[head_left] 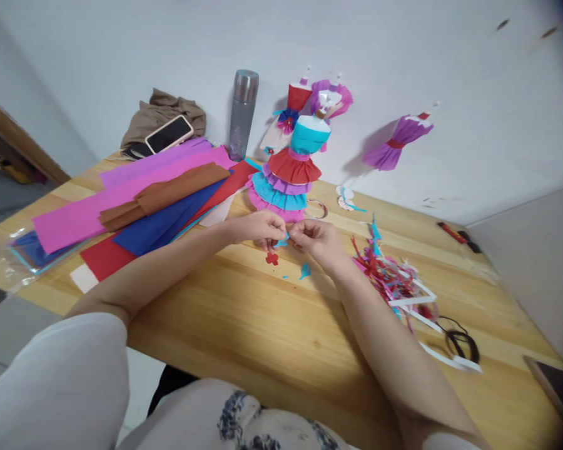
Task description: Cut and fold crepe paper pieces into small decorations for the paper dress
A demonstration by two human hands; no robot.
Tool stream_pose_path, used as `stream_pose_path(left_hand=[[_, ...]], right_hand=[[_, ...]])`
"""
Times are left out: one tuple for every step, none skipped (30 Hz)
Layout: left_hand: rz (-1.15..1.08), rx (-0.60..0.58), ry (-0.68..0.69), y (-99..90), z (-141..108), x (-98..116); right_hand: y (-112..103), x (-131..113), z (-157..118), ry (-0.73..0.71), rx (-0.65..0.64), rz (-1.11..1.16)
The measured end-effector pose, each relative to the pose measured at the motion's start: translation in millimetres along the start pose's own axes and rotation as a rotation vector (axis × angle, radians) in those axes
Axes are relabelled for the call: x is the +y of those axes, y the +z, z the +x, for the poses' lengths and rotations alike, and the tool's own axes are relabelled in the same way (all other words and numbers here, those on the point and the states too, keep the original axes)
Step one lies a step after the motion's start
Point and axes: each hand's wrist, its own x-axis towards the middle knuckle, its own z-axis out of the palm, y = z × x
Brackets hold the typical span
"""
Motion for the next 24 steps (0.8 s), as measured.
stream_pose_path(left_hand=[[0.008,0.008,-0.002,-1.0,0,0],[0.019,0.013,-0.001,-1.8,0,0],[0.029,0.016,0.001,-2.4,0,0],[0.037,0.017,0.002,-2.7,0,0],[0.040,0.017,0.004,-2.7,1,0],[0.041,0.019,0.004,-2.5,1,0],[0.041,0.024,0.003,-2.0,2,-1],[0.040,0.029,0.002,-1.4,3,-2],[0.037,0.034,0.000,-0.6,3,-3],[0.034,0.040,-0.002,0.2,4,-4],[0.029,0.044,-0.005,1.0,4,-6],[0.024,0.048,-0.005,1.9,5,-7],[0.017,0.052,0.000,2.6,5,-8],[0.010,0.055,0.005,3.3,5,-9],[0.005,0.055,0.006,3.9,6,-10],[0.000,0.051,0.003,4.2,6,-10],[-0.004,0.039,-0.008,4.4,6,-11],[-0.009,0.030,-0.026,4.4,6,-11],[-0.011,0.021,-0.048,4.1,6,-12],[-0.012,0.018,-0.066,3.5,6,-13],[-0.012,0.018,-0.078,2.5,6,-14],[-0.007,0.018,-0.085,1.1,6,-15],[0.005,0.013,-0.088,-0.6,6,-17],[0.024,0.000,-0.090,-2.6,6,-18]], right_hand=[[0,-1,0,0.022,-0.006,0.023],[0,-2,0,0.038,-0.012,0.042],[0,-3,1,0.047,-0.019,0.054],[0,-3,1,0.048,-0.025,0.057],[1,-3,1,0.039,-0.031,0.052],[2,-2,1,0.024,-0.038,0.038],[3,-1,2,0.006,-0.044,0.020],[4,1,2,-0.011,-0.043,0.002],[5,4,3,-0.027,-0.035,-0.011],[6,7,4,-0.040,-0.023,-0.016],[6,10,4,-0.047,-0.009,-0.014],[6,12,5,-0.050,0.006,-0.006],[6,15,5,-0.048,0.016,0.006],[6,17,5,-0.044,0.020,0.018],[7,19,5,-0.038,0.020,0.029],[7,20,5,-0.030,0.022,0.041],[7,22,5,-0.022,0.029,0.053],[7,22,4,-0.015,0.042,0.066],[7,23,4,-0.009,0.055,0.078],[7,23,3,-0.002,0.064,0.088],[6,24,3,0.004,0.062,0.095],[4,24,2,0.009,0.050,0.095],[2,25,2,0.010,0.031,0.087],[0,26,1,0.007,0.013,0.064]])
